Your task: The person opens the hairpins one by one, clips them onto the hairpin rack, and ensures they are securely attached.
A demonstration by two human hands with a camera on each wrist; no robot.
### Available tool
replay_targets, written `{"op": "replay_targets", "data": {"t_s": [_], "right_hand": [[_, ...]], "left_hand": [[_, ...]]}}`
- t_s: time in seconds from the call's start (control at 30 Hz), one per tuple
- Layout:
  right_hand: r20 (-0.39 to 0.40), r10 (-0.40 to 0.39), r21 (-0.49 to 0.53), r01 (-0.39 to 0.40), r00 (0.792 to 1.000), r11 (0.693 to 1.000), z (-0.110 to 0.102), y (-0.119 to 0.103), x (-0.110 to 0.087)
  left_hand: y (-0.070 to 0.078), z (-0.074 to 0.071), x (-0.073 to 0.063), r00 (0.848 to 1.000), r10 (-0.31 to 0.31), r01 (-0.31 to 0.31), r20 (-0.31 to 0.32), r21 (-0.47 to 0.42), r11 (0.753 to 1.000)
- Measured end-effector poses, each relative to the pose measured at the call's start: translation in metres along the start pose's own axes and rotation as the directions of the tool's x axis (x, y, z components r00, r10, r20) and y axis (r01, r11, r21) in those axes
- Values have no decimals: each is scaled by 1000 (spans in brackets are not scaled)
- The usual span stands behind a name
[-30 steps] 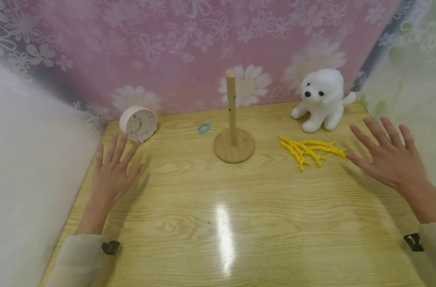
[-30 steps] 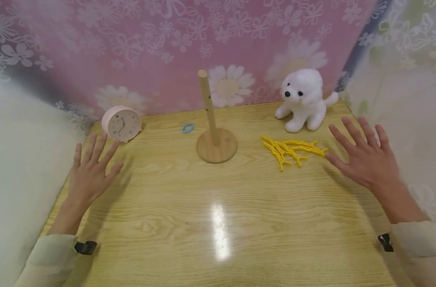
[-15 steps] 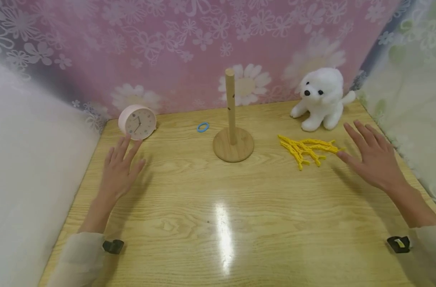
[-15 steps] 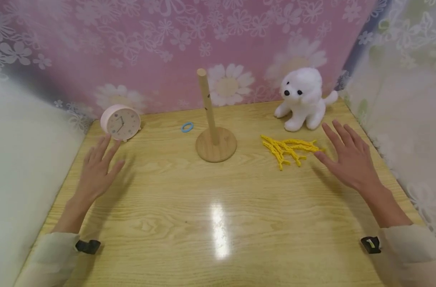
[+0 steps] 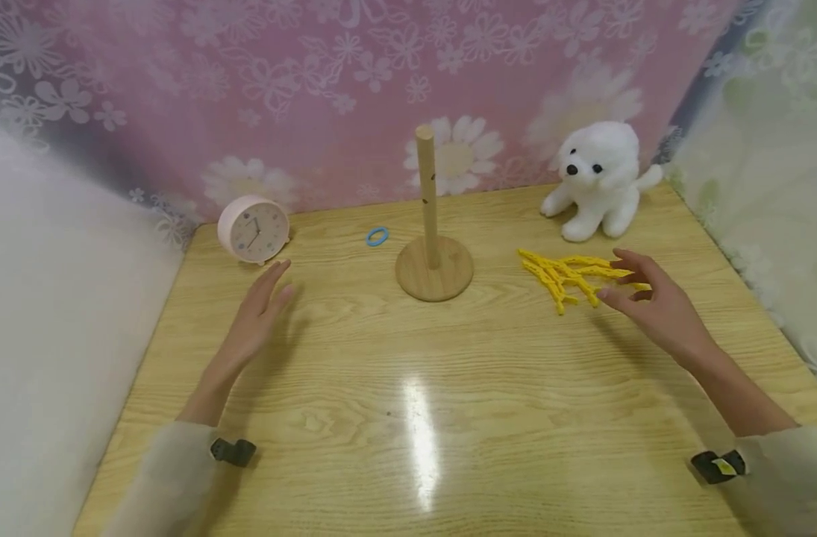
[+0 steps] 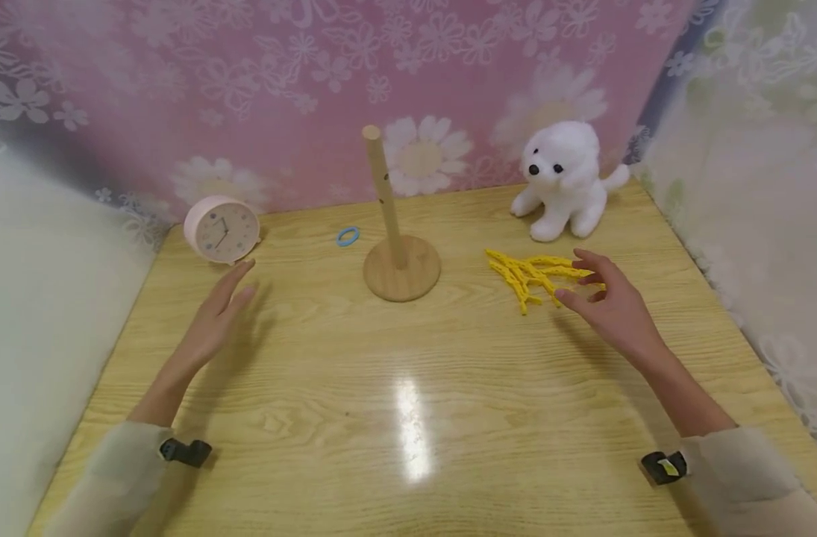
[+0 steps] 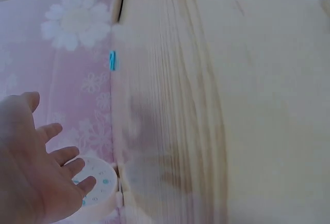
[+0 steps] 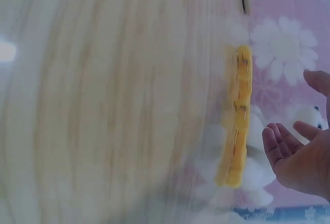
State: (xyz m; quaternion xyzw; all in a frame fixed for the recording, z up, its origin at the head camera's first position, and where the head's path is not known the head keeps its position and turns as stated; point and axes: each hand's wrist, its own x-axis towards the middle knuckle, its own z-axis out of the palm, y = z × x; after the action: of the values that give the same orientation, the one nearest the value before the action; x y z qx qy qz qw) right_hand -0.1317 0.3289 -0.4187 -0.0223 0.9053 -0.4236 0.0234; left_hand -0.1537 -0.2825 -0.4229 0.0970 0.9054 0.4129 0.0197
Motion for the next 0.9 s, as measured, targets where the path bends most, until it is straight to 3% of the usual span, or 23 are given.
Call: {"op": "replay_targets", "data": {"t_s": [0.33,0.47,0.73,0.9], "right_hand": [[70,19,33,-21,997,999,27,-12,-6],[110,14,54,-20,994,998,33,-12,-3],[81,29,-48,-25,996,999,35,-15,5],[62,-6,-138,15,998,990,42,-19,13]], "left_hand": [[15,25,17,993,-97,107,70,-167,980],[18,35,24,991,-103,117,85,-187,975],[29,66,47,989,-78,103,123,-216,971],[39,82,60,989,-67,95,131,-219,971]]}}
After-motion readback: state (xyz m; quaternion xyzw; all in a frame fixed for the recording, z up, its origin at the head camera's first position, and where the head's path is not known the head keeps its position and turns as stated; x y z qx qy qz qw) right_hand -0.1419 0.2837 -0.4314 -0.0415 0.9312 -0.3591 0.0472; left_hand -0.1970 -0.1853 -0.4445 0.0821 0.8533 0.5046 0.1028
